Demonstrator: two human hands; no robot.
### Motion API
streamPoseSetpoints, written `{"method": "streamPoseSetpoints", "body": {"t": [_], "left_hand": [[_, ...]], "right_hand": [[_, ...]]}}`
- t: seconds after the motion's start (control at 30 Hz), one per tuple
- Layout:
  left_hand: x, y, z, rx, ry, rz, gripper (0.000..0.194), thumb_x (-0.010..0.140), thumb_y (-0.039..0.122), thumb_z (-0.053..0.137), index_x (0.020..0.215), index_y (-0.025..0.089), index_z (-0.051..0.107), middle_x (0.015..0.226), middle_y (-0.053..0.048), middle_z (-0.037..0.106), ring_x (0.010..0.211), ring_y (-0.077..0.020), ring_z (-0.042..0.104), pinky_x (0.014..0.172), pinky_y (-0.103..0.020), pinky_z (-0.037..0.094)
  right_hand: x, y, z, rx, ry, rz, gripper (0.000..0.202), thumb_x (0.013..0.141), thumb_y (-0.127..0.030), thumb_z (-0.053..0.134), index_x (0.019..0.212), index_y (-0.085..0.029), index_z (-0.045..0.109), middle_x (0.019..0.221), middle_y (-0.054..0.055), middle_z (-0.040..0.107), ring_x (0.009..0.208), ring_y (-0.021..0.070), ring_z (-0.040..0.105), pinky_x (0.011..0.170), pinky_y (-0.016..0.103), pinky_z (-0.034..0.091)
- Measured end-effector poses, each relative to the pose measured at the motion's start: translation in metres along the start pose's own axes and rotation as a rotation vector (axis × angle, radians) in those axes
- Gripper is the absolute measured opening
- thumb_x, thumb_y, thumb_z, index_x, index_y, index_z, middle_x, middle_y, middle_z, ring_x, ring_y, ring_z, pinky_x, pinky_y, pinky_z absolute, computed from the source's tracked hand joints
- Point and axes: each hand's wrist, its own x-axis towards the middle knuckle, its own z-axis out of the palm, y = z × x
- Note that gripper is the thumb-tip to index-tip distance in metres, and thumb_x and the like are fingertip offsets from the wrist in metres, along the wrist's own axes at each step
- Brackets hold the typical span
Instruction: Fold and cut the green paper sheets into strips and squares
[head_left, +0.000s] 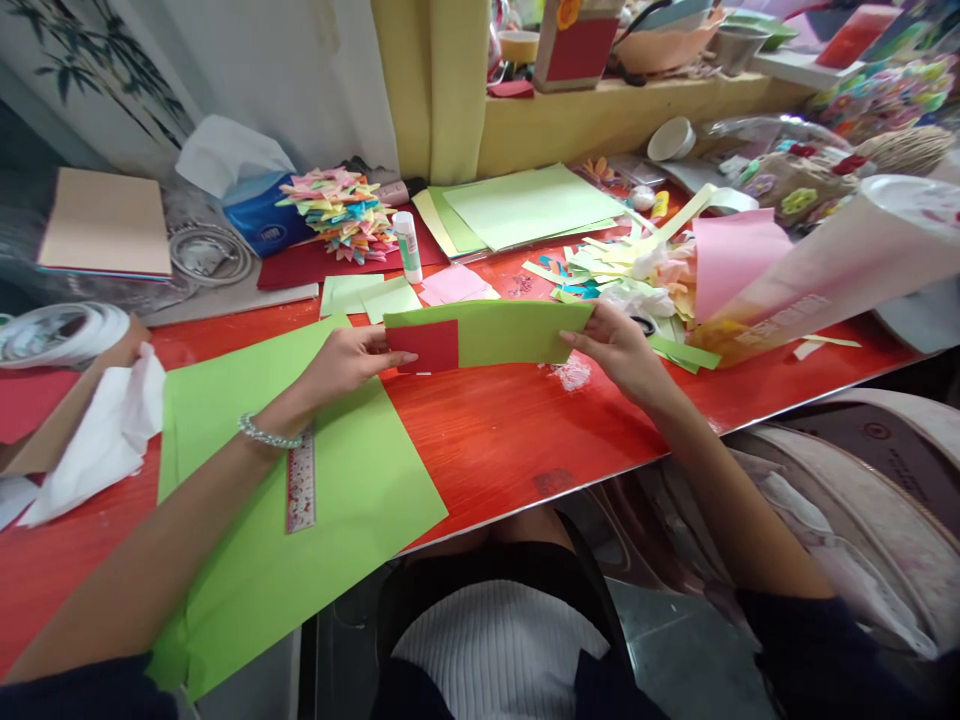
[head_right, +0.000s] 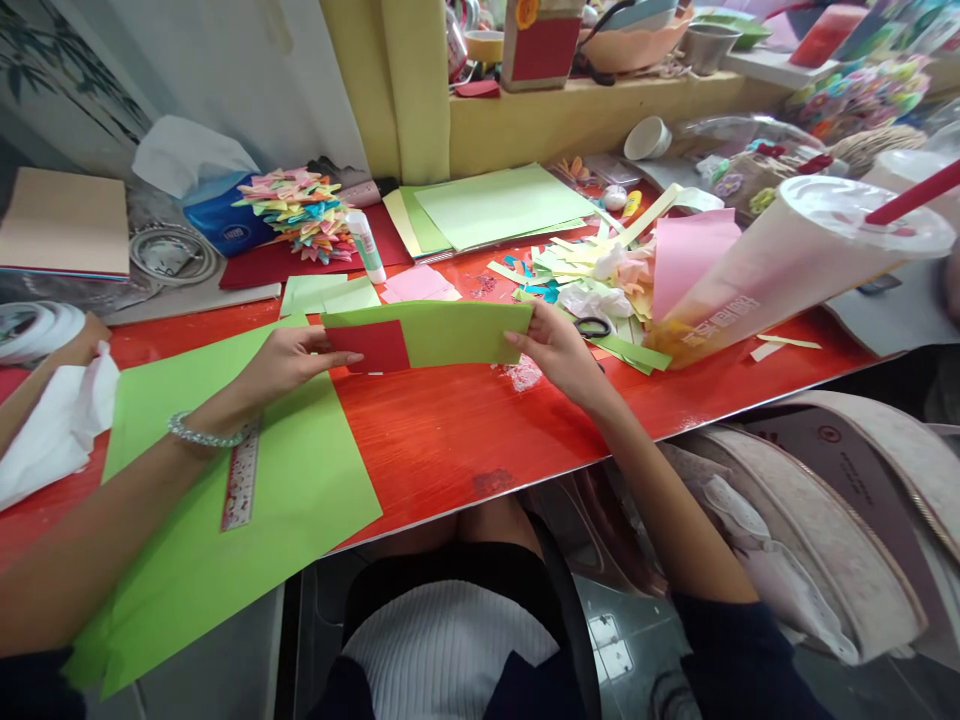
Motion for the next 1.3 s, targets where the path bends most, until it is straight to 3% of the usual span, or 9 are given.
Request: {"method": "streamPoseSetpoints", "body": {"t": [0.13, 0.27, 0.47, 0.6, 0.73, 0.9, 1.1, 1.3], "left_hand": [[-0.001, -0.003, 0.000, 0.014, 0.067, 0.036, 0.018, 0.071, 0.037, 0.075, 0.079, 0.021, 0.073, 0.074, -0.002, 0.071, 0.078, -0.0200, 0.065, 0.065, -0.030, 0.051], [0.000, -0.007, 0.002, 0.015, 0.053, 0.004, 0.021, 0.069, 0.038, 0.076, 0.078, 0.020, 0.072, 0.070, -0.002, 0.069, 0.070, -0.0181, 0.064, 0.058, -0.029, 0.049], [0.002, -0.002, 0.004, -0.061, 0.029, -0.065, 0.027, 0.070, 0.040, 0.074, 0.084, 0.018, 0.075, 0.083, -0.005, 0.074, 0.080, -0.0204, 0.067, 0.071, -0.031, 0.053], [0.002, 0.005, 0.000, -0.102, 0.003, -0.105, 0.028, 0.067, 0.039, 0.077, 0.085, 0.019, 0.075, 0.081, -0.004, 0.073, 0.075, -0.0184, 0.066, 0.067, -0.029, 0.052], [0.003, 0.009, -0.003, -0.142, -0.061, -0.177, 0.020, 0.064, 0.038, 0.079, 0.068, 0.020, 0.072, 0.065, 0.000, 0.067, 0.058, -0.0118, 0.057, 0.054, -0.024, 0.047], [0.004, 0.008, -0.004, -0.149, -0.088, -0.249, 0.027, 0.060, 0.039, 0.082, 0.052, 0.019, 0.064, 0.055, 0.002, 0.060, 0.051, -0.0091, 0.052, 0.051, -0.023, 0.044], [0.004, 0.010, -0.002, -0.234, -0.099, -0.282, 0.019, 0.059, 0.035, 0.083, 0.066, 0.019, 0.073, 0.069, -0.002, 0.071, 0.066, -0.0146, 0.064, 0.066, -0.027, 0.054], [0.003, 0.010, -0.004, -0.285, -0.054, -0.276, 0.019, 0.059, 0.032, 0.084, 0.069, 0.019, 0.075, 0.070, -0.003, 0.072, 0.065, -0.0150, 0.065, 0.063, -0.026, 0.055]], "right_hand": [[0.000, 0.002, 0.000, -0.063, 0.071, -0.018, 0.023, 0.078, -0.040, 0.069, 0.090, -0.027, 0.054, 0.093, 0.001, 0.066, 0.096, 0.0207, 0.063, 0.090, 0.039, 0.051], [0.001, 0.010, -0.001, -0.041, 0.008, -0.017, 0.032, 0.078, -0.038, 0.070, 0.104, -0.029, 0.055, 0.105, 0.002, 0.066, 0.102, 0.0204, 0.062, 0.091, 0.037, 0.051], [0.002, 0.009, 0.000, -0.034, -0.006, 0.006, 0.028, 0.080, -0.041, 0.067, 0.104, -0.027, 0.063, 0.107, 0.002, 0.069, 0.102, 0.0223, 0.064, 0.092, 0.041, 0.051], [0.004, -0.001, 0.001, -0.030, -0.009, 0.063, 0.031, 0.079, -0.042, 0.067, 0.104, -0.025, 0.066, 0.104, 0.004, 0.070, 0.097, 0.0237, 0.066, 0.084, 0.043, 0.054], [0.004, -0.007, -0.001, 0.003, -0.023, 0.132, 0.029, 0.078, -0.038, 0.068, 0.103, -0.023, 0.067, 0.098, 0.006, 0.072, 0.090, 0.0236, 0.067, 0.078, 0.042, 0.057], [0.003, -0.010, -0.003, 0.047, -0.033, 0.171, 0.024, 0.077, -0.034, 0.071, 0.097, -0.022, 0.069, 0.094, 0.006, 0.072, 0.083, 0.0215, 0.068, 0.075, 0.039, 0.058], [0.001, -0.014, -0.004, 0.012, -0.009, 0.157, 0.021, 0.075, -0.038, 0.073, 0.091, -0.025, 0.068, 0.086, 0.004, 0.070, 0.079, 0.0220, 0.067, 0.070, 0.039, 0.059], [-0.005, -0.027, -0.009, -0.085, 0.019, 0.129, 0.020, 0.078, -0.038, 0.070, 0.093, -0.023, 0.067, 0.083, 0.004, 0.069, 0.076, 0.0196, 0.067, 0.069, 0.036, 0.058]]}}
